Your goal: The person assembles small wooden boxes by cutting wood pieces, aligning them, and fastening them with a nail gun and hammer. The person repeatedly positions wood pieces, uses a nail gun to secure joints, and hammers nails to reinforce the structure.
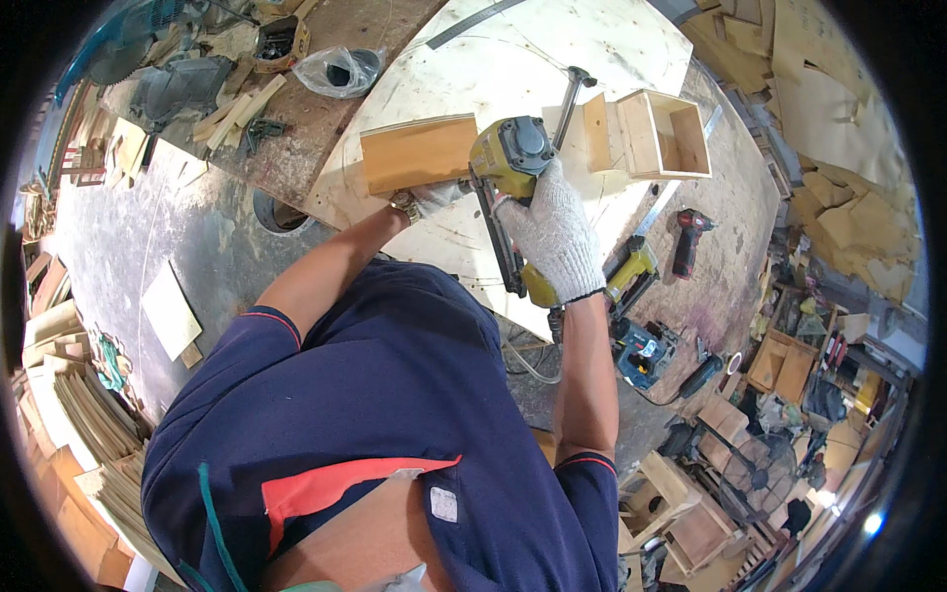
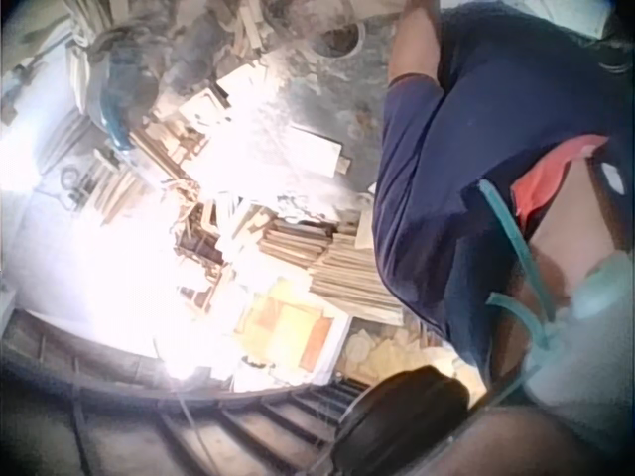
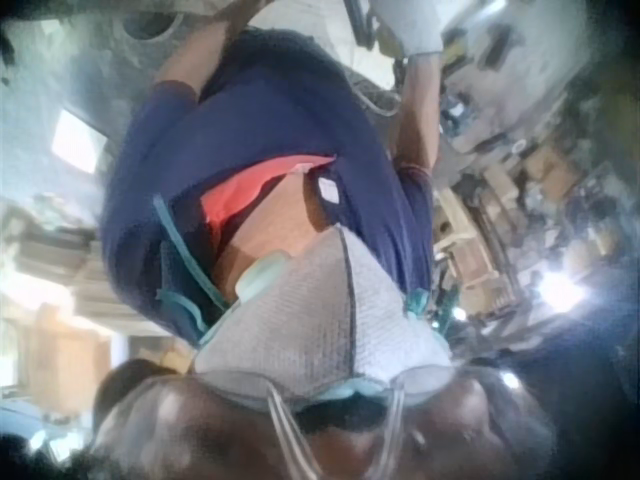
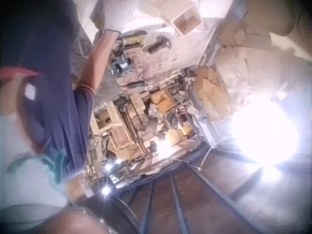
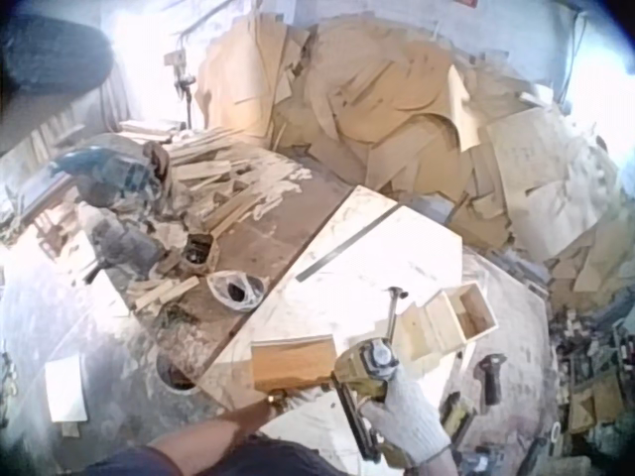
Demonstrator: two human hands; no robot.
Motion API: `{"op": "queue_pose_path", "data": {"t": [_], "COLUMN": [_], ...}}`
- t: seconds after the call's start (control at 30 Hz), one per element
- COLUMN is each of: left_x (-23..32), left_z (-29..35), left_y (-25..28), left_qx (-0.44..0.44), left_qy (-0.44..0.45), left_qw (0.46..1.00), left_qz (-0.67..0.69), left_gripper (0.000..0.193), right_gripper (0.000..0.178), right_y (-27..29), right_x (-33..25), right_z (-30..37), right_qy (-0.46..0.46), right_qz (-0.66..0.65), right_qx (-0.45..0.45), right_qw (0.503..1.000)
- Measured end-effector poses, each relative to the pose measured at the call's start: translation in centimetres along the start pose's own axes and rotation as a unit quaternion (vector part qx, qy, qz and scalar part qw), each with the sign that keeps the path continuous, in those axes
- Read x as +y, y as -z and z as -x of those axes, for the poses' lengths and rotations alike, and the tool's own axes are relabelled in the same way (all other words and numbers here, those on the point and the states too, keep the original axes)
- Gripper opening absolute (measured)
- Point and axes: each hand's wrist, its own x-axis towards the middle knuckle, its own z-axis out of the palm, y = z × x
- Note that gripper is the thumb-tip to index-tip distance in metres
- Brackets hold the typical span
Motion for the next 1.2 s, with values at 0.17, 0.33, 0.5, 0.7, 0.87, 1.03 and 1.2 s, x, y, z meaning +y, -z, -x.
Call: {"op": "queue_pose_path", "data": {"t": [0.17,0.33,0.5,0.7,0.87,1.03,1.2], "left_x": [0.0,1.1,0.3,-0.8,-6.9,-10.6,-8.1], "left_z": [0.2,1.6,0.3,-4.1,-9.5,-12.3,-11.5], "left_y": [1.2,0.0,0.9,5.5,8.0,10.5,10.2], "left_qx": [-0.107,-0.058,-0.065,-0.187,-0.286,-0.096,0.076], "left_qy": [-0.227,-0.042,0.042,0.368,0.506,0.601,0.687], "left_qw": [0.856,0.942,0.994,0.768,0.592,0.382,-0.104], "left_qz": [-0.451,-0.329,-0.081,0.489,0.559,0.696,0.715], "left_gripper": [0.070,0.078,0.072,0.067,0.059,0.032,0.038], "right_gripper": [0.050,0.058,0.056,0.046,0.033,0.033,0.034], "right_y": [-0.3,-0.1,-0.4,2.1,2.5,2.3,1.2], "right_x": [0.9,0.2,-0.2,-1.1,0.8,3.1,4.1], "right_z": [-0.2,-0.2,0.0,3.7,6.7,7.6,7.9], "right_qy": [0.057,0.051,0.020,-0.017,-0.022,-0.055,-0.069], "right_qz": [0.039,0.007,0.028,-0.113,-0.206,-0.218,-0.242], "right_qx": [0.037,0.020,0.025,0.089,0.193,0.231,0.224], "right_qw": [0.997,0.998,0.999,0.989,0.959,0.947,0.941]}}
